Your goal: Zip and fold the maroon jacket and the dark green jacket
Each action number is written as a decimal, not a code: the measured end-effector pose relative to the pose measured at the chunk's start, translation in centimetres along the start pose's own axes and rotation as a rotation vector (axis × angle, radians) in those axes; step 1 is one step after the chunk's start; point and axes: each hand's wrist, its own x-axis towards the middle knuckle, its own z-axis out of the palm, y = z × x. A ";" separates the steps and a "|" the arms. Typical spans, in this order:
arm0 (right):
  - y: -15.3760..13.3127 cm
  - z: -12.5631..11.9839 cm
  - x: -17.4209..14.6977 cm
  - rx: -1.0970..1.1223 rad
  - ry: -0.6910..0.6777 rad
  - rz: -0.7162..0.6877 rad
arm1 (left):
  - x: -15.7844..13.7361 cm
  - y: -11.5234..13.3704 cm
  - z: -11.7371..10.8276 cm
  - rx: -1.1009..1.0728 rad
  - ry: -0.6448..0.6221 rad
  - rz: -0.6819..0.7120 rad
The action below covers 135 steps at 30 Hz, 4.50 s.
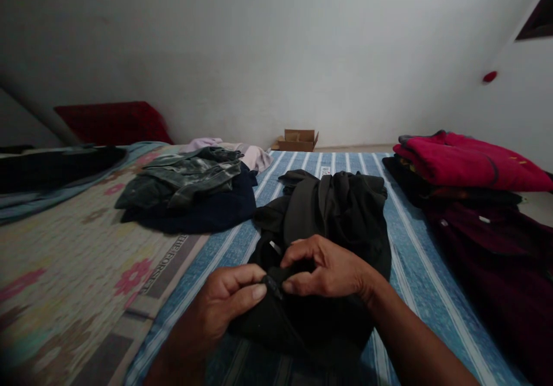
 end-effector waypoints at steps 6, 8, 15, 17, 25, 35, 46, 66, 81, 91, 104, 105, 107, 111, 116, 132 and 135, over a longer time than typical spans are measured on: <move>-0.3 5.8 -4.6 0.355 0.418 0.302 | 0.3 0.2 0.4 0.135 -0.074 0.085; 0.2 8.1 -5.6 0.494 0.566 0.432 | 0.5 -0.1 0.7 0.164 -0.104 0.092; 1.2 9.5 -6.3 0.671 0.686 0.551 | 1.4 -1.5 1.5 0.078 -0.162 -0.052; 0.9 8.8 -6.3 0.675 0.653 0.525 | 1.4 -1.5 1.6 0.064 -0.164 -0.062; 0.9 6.8 -6.3 0.521 0.477 0.410 | 1.4 -1.0 2.1 0.097 -0.160 -0.073; 2.2 5.2 -6.3 0.488 0.284 0.346 | 1.7 -1.7 2.7 0.000 -0.163 -0.088; 3.4 6.9 -6.0 0.562 0.515 0.368 | 1.9 -1.5 3.0 0.024 -0.062 0.001; 4.2 7.7 -5.1 0.726 0.695 0.423 | 1.3 -1.3 3.4 0.382 0.061 0.109; 4.5 7.2 -4.9 0.686 0.709 0.386 | 1.5 -1.5 4.7 0.389 0.148 0.054; 4.2 5.4 -5.8 0.652 0.465 0.432 | 1.5 -1.8 4.2 0.406 0.123 0.068; 4.7 4.7 -5.5 0.561 0.370 0.413 | 1.8 -2.2 4.3 0.485 0.101 0.171; 4.8 4.8 -5.4 0.547 0.401 0.406 | 1.9 -2.5 4.4 0.512 0.133 0.221; 5.0 5.1 -5.3 0.515 0.480 0.398 | 2.1 -2.9 4.7 0.597 0.237 0.345; 5.1 5.4 -5.1 0.458 0.609 0.412 | 1.8 -3.2 5.6 0.842 0.465 0.526; 4.2 5.6 -4.9 0.397 0.645 0.397 | 0.4 -3.1 6.8 0.992 0.474 0.376; 3.3 4.4 -4.4 0.417 0.721 0.288 | 1.4 -3.4 6.2 0.748 0.224 -0.073; 3.9 4.6 -4.0 0.600 0.770 0.303 | 1.5 -4.7 6.7 0.783 0.271 -0.051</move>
